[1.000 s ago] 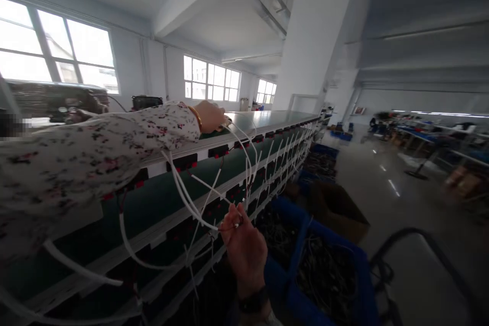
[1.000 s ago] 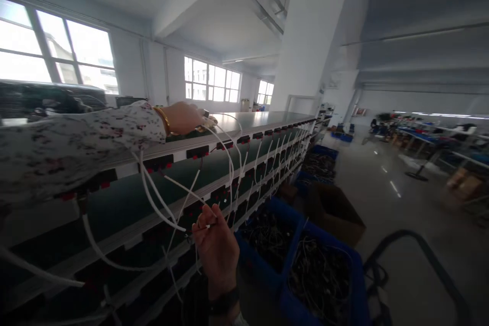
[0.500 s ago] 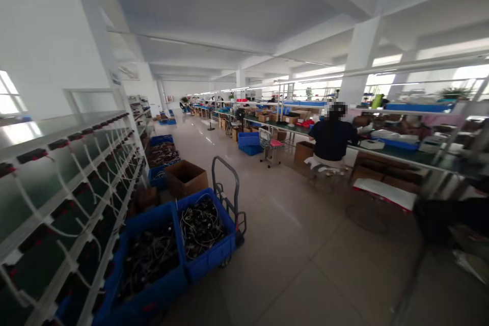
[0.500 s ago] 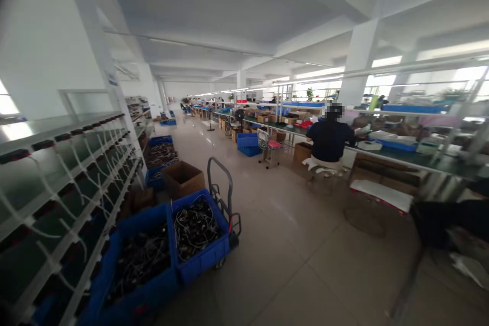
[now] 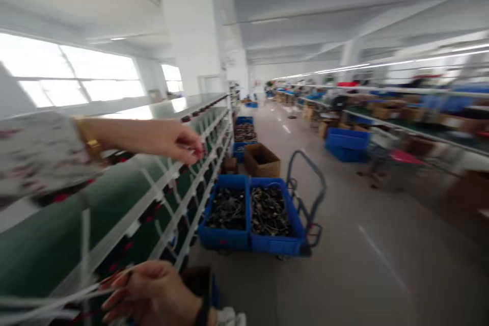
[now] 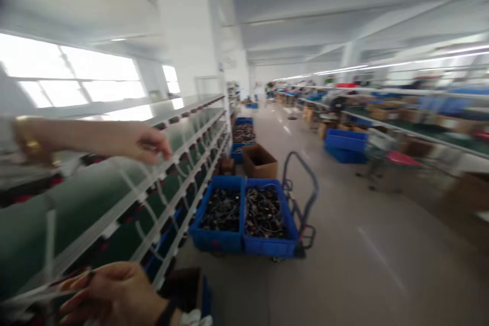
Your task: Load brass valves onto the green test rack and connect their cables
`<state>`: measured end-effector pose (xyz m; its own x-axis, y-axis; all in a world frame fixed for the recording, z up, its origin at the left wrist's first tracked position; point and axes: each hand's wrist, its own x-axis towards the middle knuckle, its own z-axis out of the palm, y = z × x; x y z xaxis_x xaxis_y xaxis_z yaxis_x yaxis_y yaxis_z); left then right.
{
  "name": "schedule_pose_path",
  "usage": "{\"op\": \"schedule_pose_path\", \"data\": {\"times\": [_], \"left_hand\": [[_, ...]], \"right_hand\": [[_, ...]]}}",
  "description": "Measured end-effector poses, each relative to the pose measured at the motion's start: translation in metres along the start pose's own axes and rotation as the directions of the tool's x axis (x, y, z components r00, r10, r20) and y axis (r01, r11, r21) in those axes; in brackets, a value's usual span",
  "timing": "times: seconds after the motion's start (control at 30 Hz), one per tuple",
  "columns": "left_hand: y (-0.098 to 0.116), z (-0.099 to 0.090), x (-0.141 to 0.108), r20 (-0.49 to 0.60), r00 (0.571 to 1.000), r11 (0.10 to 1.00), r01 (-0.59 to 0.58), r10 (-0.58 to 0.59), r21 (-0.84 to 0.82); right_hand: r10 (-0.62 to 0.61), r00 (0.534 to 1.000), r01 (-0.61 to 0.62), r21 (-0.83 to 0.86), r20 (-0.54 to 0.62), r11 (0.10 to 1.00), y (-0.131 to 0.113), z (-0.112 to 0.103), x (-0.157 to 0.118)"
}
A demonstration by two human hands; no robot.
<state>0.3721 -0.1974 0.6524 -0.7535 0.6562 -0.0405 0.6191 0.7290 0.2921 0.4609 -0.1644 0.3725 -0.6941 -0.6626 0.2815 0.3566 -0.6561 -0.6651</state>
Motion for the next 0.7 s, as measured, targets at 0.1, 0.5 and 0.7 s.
{"op": "schedule_pose_path", "data": {"times": [0.1, 0.5, 0.7], "left_hand": [[0.008, -0.023, -0.008, -0.129, 0.989, 0.997, 0.065, -0.071, -0.045], [0.046, -0.045, -0.059, -0.629, 0.766, 0.855, -0.230, -0.136, -0.465], [0.065, -0.051, -0.086, -0.743, 0.599, 0.849, -0.191, -0.297, -0.493]], "right_hand": [[0.157, 0.972, -0.150, -0.050, 0.173, 0.987, 0.008, -0.003, -0.010], [-0.067, 0.998, 0.061, -0.369, -0.004, 0.927, -0.042, 0.006, 0.072], [0.165, 0.958, -0.147, -0.093, 0.233, 0.985, -0.051, 0.019, 0.081]]}}
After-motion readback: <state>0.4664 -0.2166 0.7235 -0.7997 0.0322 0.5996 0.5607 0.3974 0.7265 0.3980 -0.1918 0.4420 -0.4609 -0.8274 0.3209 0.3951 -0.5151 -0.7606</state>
